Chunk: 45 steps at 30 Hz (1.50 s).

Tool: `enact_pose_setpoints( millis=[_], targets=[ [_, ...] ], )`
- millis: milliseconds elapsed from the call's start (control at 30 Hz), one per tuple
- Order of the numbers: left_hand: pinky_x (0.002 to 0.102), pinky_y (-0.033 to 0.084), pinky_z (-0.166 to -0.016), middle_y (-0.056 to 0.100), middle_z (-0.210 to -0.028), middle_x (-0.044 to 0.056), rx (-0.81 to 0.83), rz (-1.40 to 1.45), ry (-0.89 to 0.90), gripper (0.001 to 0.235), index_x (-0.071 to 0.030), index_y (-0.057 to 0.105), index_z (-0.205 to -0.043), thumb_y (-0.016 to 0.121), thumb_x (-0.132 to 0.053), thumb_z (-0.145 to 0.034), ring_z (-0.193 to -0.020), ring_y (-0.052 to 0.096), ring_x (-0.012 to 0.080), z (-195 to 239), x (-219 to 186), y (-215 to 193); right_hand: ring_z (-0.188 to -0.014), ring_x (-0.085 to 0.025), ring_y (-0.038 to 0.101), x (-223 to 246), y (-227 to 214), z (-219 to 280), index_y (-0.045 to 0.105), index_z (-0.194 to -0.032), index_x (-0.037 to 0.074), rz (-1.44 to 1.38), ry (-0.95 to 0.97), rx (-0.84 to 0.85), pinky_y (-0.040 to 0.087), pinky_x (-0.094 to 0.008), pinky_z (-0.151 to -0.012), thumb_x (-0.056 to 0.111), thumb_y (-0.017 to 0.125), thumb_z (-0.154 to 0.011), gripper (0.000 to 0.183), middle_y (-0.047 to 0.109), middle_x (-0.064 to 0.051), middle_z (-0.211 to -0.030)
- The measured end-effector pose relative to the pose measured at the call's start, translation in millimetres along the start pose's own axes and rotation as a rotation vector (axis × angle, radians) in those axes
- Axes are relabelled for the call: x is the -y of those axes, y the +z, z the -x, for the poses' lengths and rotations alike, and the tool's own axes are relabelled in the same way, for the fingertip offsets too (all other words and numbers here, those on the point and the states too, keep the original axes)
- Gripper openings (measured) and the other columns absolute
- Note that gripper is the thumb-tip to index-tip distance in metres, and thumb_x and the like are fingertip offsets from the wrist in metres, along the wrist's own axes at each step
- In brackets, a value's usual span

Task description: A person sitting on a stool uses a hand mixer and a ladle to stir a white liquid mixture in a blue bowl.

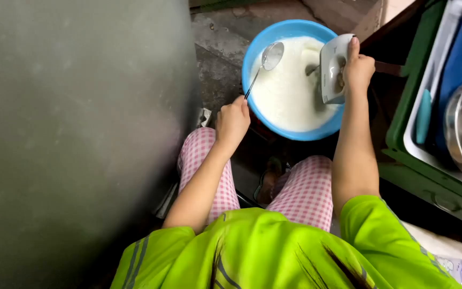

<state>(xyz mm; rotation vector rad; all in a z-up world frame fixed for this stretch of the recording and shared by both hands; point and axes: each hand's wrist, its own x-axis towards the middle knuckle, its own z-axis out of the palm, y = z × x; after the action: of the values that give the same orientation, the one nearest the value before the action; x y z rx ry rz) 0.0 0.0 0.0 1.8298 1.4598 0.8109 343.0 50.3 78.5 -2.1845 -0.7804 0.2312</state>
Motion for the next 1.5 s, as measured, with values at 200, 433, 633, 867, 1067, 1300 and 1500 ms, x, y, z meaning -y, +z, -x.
enact_pose_setpoints(
  millis=[200, 433, 633, 867, 1067, 1300, 1500],
  targets=[
    [0.063, 0.051, -0.069, 0.074, -0.086, 0.024, 0.029, -0.048, -0.049, 0.036, -0.011, 0.067, -0.128, 0.046, -0.023, -0.103, -0.082, 0.067, 0.0547, 3, -14, -10, -0.045, -0.013, 0.048, 26, 12, 1, 0.037, -0.062, 0.019, -0.089, 0.127, 0.106, 0.043, -0.03, -0.043, 0.075, 0.05, -0.1, 0.069, 0.048, 0.004, -0.059],
    [0.063, 0.051, -0.065, 0.074, -0.084, 0.023, 0.06, -0.108, -0.073, 0.036, -0.009, 0.068, -0.128, 0.046, -0.022, -0.103, -0.079, 0.068, 0.0536, -5, -31, -17, -0.043, -0.012, 0.045, 35, 32, 2, 0.038, -0.065, 0.019, -0.229, 0.196, 0.201, 0.036, -0.028, -0.036, 0.071, 0.051, -0.098, 0.063, 0.048, 0.003, -0.059],
    [0.062, 0.051, -0.06, 0.075, -0.088, 0.022, 0.059, -0.145, -0.065, 0.037, -0.009, 0.067, -0.13, 0.046, -0.023, -0.103, -0.078, 0.068, 0.0527, -7, -29, -17, -0.04, -0.013, 0.042, 48, 40, 20, 0.044, -0.065, 0.015, -0.333, 0.222, 0.288, 0.031, -0.029, -0.034, 0.069, 0.05, -0.098, 0.063, 0.045, 0.0, -0.055],
    [0.065, 0.048, -0.053, 0.073, -0.08, 0.022, 0.014, -0.186, -0.008, 0.03, -0.008, 0.067, -0.122, 0.048, -0.02, -0.103, -0.07, 0.066, 0.0554, -9, -34, -16, -0.045, -0.011, 0.041, 50, 34, 45, 0.04, -0.066, 0.02, -0.337, 0.259, 0.338, 0.032, -0.028, -0.041, 0.073, 0.052, -0.093, 0.06, 0.045, 0.003, -0.058],
    [0.064, 0.048, -0.053, 0.073, -0.079, 0.021, 0.008, -0.186, 0.001, 0.031, -0.009, 0.067, -0.124, 0.048, -0.021, -0.103, -0.07, 0.067, 0.0544, -13, -29, -7, -0.046, -0.013, 0.049, 59, 21, 82, 0.051, -0.069, 0.016, -0.308, 0.311, 0.384, 0.037, -0.028, -0.042, 0.072, 0.051, -0.092, 0.061, 0.052, 0.001, -0.06],
    [0.063, 0.051, -0.056, 0.073, -0.082, 0.022, 0.039, -0.158, -0.012, 0.033, -0.006, 0.067, -0.126, 0.047, -0.021, -0.104, -0.074, 0.068, 0.0535, -12, -33, -5, -0.046, -0.013, 0.042, 52, 1, 120, 0.048, -0.068, 0.016, -0.301, 0.28, 0.462, 0.031, -0.028, -0.044, 0.07, 0.052, -0.094, 0.06, 0.046, 0.0, -0.057],
    [0.061, 0.062, -0.071, 0.076, -0.092, 0.022, 0.129, -0.13, -0.068, 0.038, -0.009, 0.069, -0.127, 0.044, -0.027, -0.104, -0.085, 0.075, 0.048, -4, -40, -5, -0.036, -0.013, 0.044, -3, 4, 120, 0.061, -0.073, 0.009, -0.304, 0.204, 0.415, 0.036, -0.027, -0.031, 0.07, 0.06, -0.1, 0.067, 0.048, -0.003, -0.053]
  ],
)
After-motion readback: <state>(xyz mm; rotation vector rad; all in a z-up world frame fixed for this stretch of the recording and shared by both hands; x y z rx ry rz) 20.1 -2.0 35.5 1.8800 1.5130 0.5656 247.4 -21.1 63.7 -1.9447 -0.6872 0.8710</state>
